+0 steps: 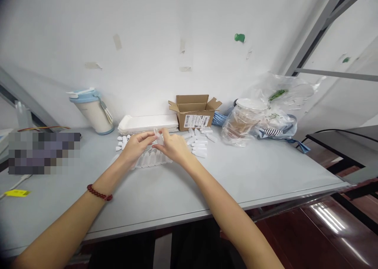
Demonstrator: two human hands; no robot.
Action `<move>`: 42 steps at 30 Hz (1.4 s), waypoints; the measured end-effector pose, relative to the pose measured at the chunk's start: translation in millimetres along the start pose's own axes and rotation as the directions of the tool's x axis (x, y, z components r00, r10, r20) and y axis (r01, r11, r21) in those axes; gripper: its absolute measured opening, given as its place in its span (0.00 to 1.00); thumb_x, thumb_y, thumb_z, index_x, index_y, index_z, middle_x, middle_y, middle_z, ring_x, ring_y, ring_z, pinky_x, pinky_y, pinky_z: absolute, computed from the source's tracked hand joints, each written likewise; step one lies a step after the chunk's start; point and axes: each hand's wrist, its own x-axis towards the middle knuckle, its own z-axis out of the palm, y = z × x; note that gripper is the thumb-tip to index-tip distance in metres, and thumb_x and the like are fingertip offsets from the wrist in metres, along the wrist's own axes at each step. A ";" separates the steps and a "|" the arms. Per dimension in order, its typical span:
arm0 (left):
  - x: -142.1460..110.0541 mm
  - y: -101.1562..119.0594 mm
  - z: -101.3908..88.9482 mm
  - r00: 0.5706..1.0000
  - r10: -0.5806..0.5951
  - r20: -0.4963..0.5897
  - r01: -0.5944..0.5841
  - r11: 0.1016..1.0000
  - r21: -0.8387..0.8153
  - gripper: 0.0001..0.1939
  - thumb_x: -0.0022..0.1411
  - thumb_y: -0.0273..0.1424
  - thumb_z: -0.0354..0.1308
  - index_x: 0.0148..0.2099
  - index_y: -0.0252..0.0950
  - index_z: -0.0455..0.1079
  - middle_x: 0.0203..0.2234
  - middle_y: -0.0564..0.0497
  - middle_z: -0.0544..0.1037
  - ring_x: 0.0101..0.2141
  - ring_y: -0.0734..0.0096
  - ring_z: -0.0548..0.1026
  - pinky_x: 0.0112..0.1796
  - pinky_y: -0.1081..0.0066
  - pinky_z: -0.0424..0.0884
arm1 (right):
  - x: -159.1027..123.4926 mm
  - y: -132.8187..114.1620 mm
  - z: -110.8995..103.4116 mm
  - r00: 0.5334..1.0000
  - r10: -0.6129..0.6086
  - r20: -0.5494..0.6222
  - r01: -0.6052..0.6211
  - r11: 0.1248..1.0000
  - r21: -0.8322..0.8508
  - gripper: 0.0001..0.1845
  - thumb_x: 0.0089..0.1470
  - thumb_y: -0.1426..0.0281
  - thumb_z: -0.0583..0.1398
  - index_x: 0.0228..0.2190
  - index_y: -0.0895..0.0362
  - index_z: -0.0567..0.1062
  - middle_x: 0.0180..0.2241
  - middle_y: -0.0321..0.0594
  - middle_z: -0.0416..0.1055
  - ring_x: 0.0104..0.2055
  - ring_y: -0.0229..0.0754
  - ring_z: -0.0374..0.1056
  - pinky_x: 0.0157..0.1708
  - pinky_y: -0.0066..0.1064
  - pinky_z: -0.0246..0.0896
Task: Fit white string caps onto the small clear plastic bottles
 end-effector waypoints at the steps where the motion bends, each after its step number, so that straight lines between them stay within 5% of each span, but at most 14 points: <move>1: 0.3 -0.7 0.1 1.000 -0.006 0.026 0.007 0.999 -0.037 0.13 0.54 0.40 0.58 0.35 0.36 0.76 0.35 0.50 0.79 0.40 0.62 0.74 0.43 0.66 0.68 | 0.2 -0.1 0.0 1.000 -0.005 -0.008 0.005 1.000 0.018 0.25 0.55 0.58 0.59 0.49 0.58 0.62 0.25 0.36 0.73 0.28 0.42 0.69 0.27 0.27 0.48; 5: 1.7 -4.2 -0.4 0.996 0.009 0.085 0.001 0.993 -0.118 0.16 0.55 0.41 0.57 0.40 0.35 0.76 0.37 0.48 0.80 0.40 0.63 0.75 0.45 0.64 0.69 | 1.1 1.9 1.1 0.998 -0.046 -0.046 0.051 0.992 0.113 0.19 0.58 0.64 0.57 0.48 0.58 0.64 0.23 0.33 0.72 0.25 0.38 0.67 0.27 0.26 0.49; 8: 2.6 -9.2 0.8 0.992 0.120 0.036 -0.124 0.984 0.130 0.16 0.58 0.39 0.53 0.38 0.34 0.76 0.34 0.47 0.80 0.39 0.59 0.75 0.43 0.61 0.70 | 2.5 7.1 3.2 0.996 -0.057 -0.067 0.066 0.988 0.136 0.18 0.56 0.65 0.59 0.47 0.58 0.66 0.23 0.33 0.72 0.25 0.37 0.67 0.28 0.25 0.50; 12: 1.5 -17.8 7.4 0.899 0.437 0.013 -0.370 0.745 0.555 0.14 0.60 0.31 0.49 0.42 0.34 0.73 0.37 0.44 0.78 0.42 0.58 0.73 0.45 0.57 0.69 | 4.9 14.0 3.6 0.999 0.004 -0.048 0.000 0.998 0.069 0.19 0.53 0.64 0.61 0.46 0.58 0.68 0.23 0.34 0.73 0.26 0.38 0.67 0.28 0.26 0.50; 16: -2.6 -19.4 11.2 0.815 0.573 0.087 -0.488 0.599 0.635 0.16 0.60 0.26 0.47 0.50 0.35 0.68 0.43 0.43 0.74 0.46 0.60 0.70 0.48 0.58 0.67 | 6.8 16.0 -0.8 0.996 0.074 -0.040 -0.073 0.997 0.027 0.20 0.50 0.64 0.63 0.44 0.59 0.70 0.24 0.36 0.72 0.27 0.40 0.67 0.27 0.27 0.50; 22: -7.8 -9.6 9.6 0.770 0.562 0.303 -0.616 0.528 0.584 0.23 0.57 0.28 0.54 0.56 0.34 0.63 0.50 0.43 0.70 0.51 0.56 0.65 0.52 0.55 0.64 | 7.2 20.1 -12.3 0.994 0.105 0.001 -0.104 0.985 0.138 0.20 0.43 0.60 0.67 0.35 0.58 0.72 0.20 0.31 0.67 0.24 0.36 0.61 0.25 0.26 0.48; 27: -5.6 -11.6 14.6 0.748 0.557 0.361 -0.650 0.503 0.570 0.25 0.56 0.33 0.60 0.56 0.34 0.63 0.52 0.42 0.70 0.52 0.54 0.63 0.52 0.54 0.64 | 5.6 23.0 -17.8 0.991 0.120 0.064 -0.130 0.975 0.180 0.15 0.41 0.61 0.66 0.27 0.58 0.71 0.18 0.29 0.64 0.22 0.34 0.59 0.23 0.25 0.47; 36: 0.9 -17.3 18.1 0.759 0.550 0.349 -0.640 0.528 0.559 0.20 0.57 0.32 0.60 0.51 0.35 0.67 0.48 0.45 0.74 0.49 0.56 0.66 0.49 0.57 0.65 | 4.6 28.9 -20.5 0.976 0.131 0.176 -0.179 0.941 0.289 0.19 0.39 0.59 0.66 0.30 0.59 0.71 0.17 0.29 0.65 0.21 0.35 0.61 0.21 0.25 0.49; 42: -0.4 -19.8 26.4 0.827 0.451 0.335 -0.560 0.610 0.560 0.17 0.54 0.33 0.61 0.46 0.37 0.66 0.43 0.46 0.74 0.49 0.55 0.65 0.47 0.57 0.65 | 6.5 39.7 -37.9 0.890 0.176 0.420 -0.305 0.915 0.263 0.25 0.39 0.60 0.69 0.37 0.61 0.73 0.23 0.36 0.72 0.21 0.33 0.63 0.21 0.24 0.55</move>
